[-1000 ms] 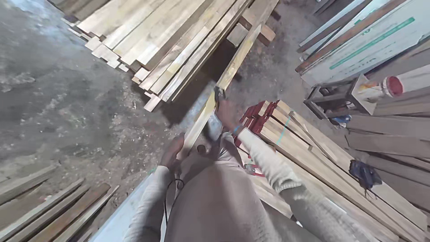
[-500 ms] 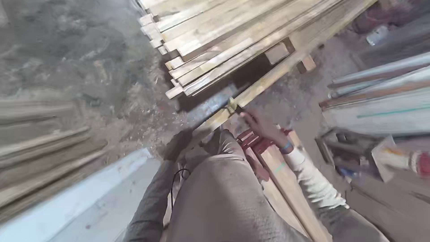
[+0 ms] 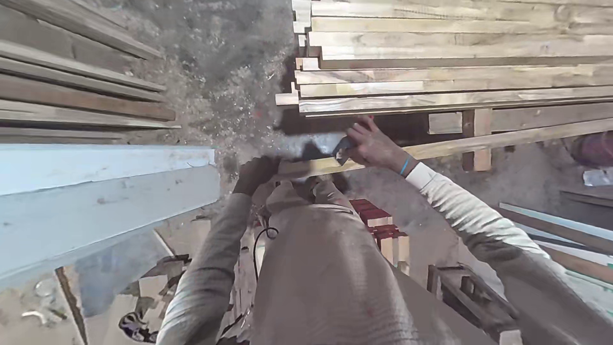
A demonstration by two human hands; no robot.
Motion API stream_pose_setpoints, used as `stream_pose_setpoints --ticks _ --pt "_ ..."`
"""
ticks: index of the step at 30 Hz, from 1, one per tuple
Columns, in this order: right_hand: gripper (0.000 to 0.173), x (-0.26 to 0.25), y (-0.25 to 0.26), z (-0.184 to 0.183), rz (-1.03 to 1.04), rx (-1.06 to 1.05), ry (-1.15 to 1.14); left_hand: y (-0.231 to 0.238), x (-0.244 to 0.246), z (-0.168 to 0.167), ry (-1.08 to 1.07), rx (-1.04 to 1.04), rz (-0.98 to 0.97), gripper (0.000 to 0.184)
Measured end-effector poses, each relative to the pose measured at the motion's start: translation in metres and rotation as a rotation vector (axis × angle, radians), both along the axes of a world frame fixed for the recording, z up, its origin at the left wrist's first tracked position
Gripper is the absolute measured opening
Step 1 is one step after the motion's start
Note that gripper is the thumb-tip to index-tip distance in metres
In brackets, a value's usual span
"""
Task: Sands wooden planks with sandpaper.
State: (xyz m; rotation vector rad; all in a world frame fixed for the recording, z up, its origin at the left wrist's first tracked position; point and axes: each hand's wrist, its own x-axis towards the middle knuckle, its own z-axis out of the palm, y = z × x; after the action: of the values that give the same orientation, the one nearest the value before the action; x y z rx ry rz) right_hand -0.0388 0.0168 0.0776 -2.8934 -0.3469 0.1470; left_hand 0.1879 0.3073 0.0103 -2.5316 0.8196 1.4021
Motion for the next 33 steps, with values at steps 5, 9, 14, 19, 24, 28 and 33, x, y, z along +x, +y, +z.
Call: stream_pose_setpoints --ticks 5,9,14,19,24,28,33 --pt "0.005 -0.058 -0.041 0.028 -0.133 -0.118 0.028 -0.006 0.008 0.001 0.074 0.018 -0.020 0.069" --pt "0.028 -0.094 -0.015 0.038 -0.695 0.050 0.161 -0.021 0.032 -0.017 0.232 -0.007 -0.137 0.069" --pt "0.049 -0.083 0.099 -0.002 -1.377 0.367 0.104 -0.034 0.053 -0.029 0.525 0.016 -0.027 0.055" --pt "0.062 -0.013 0.244 -0.065 -1.752 0.407 -0.004 -0.031 0.056 -0.026 0.631 0.056 -0.025 0.062" --pt "0.053 0.002 0.227 -0.004 -1.991 0.418 0.072 -0.025 0.045 -0.027 0.424 -0.011 -0.069 0.082" --pt "0.027 -0.009 0.177 0.026 -2.044 0.480 -0.031 -0.007 0.039 -0.045 0.408 -0.067 -0.041 0.087" --pt "0.046 0.082 0.238 0.053 -1.919 0.853 0.428 -0.011 0.038 -0.043 0.334 -0.123 -0.093 0.089"
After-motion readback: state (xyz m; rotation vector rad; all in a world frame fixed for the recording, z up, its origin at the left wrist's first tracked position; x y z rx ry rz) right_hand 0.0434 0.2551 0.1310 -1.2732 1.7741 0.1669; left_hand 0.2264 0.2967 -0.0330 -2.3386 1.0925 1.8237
